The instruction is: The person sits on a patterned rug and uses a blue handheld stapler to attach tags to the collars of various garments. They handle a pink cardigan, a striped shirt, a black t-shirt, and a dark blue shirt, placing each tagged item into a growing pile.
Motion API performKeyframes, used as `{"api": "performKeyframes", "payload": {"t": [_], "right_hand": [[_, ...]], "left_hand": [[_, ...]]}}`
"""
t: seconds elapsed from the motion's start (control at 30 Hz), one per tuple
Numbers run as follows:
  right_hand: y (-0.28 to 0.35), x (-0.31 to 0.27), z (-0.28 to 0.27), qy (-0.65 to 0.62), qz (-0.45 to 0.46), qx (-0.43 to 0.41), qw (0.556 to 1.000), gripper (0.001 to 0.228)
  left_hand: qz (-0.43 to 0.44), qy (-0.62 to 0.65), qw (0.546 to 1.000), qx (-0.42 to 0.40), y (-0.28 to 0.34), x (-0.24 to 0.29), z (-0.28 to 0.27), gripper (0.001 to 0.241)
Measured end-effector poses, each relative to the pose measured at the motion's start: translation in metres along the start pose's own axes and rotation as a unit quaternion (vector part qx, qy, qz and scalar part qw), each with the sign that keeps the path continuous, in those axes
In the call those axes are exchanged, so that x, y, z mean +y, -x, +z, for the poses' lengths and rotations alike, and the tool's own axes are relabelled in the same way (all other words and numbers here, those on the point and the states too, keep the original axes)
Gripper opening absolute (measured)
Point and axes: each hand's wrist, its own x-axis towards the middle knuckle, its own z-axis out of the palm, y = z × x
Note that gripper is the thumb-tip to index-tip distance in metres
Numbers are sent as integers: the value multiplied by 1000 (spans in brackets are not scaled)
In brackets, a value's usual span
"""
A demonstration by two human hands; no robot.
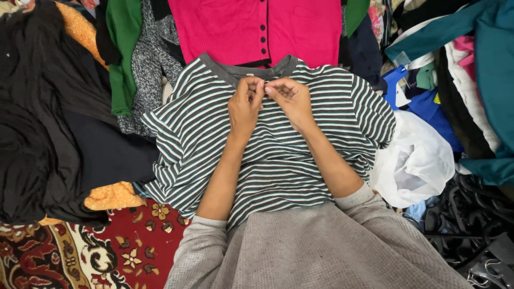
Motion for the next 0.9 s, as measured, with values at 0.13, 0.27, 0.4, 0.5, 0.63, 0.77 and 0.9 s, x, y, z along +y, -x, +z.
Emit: {"api": "performKeyframes", "payload": {"t": [0.13,0.27,0.4,0.5,0.63,0.77,0.9], "right_hand": [[-1,0,1,-13,-6,13,1000,12],[0,-14,6,-21,-3,18,1000,12],[-2,-11,4,-27,-5,22,999,13],[-3,-19,7,-30,-6,18,999,14],[-9,-14,4,-24,-16,12,1000,13],[-13,-36,2,50,-69,-18,996,15],[-17,-52,-3,169,-128,-51,976,12]], "left_hand": [[-4,8,1000,-2,0,1,0,4],[-23,24,999,0,0,0,0,5],[-21,23,1000,-6,0,0,0,6],[-23,31,999,-9,0,-2,0,6],[-14,21,1000,-8,-1,4,-3,4],[-20,40,999,-16,-2,2,-5,4],[-30,84,996,-24,-2,4,-8,7]]}}
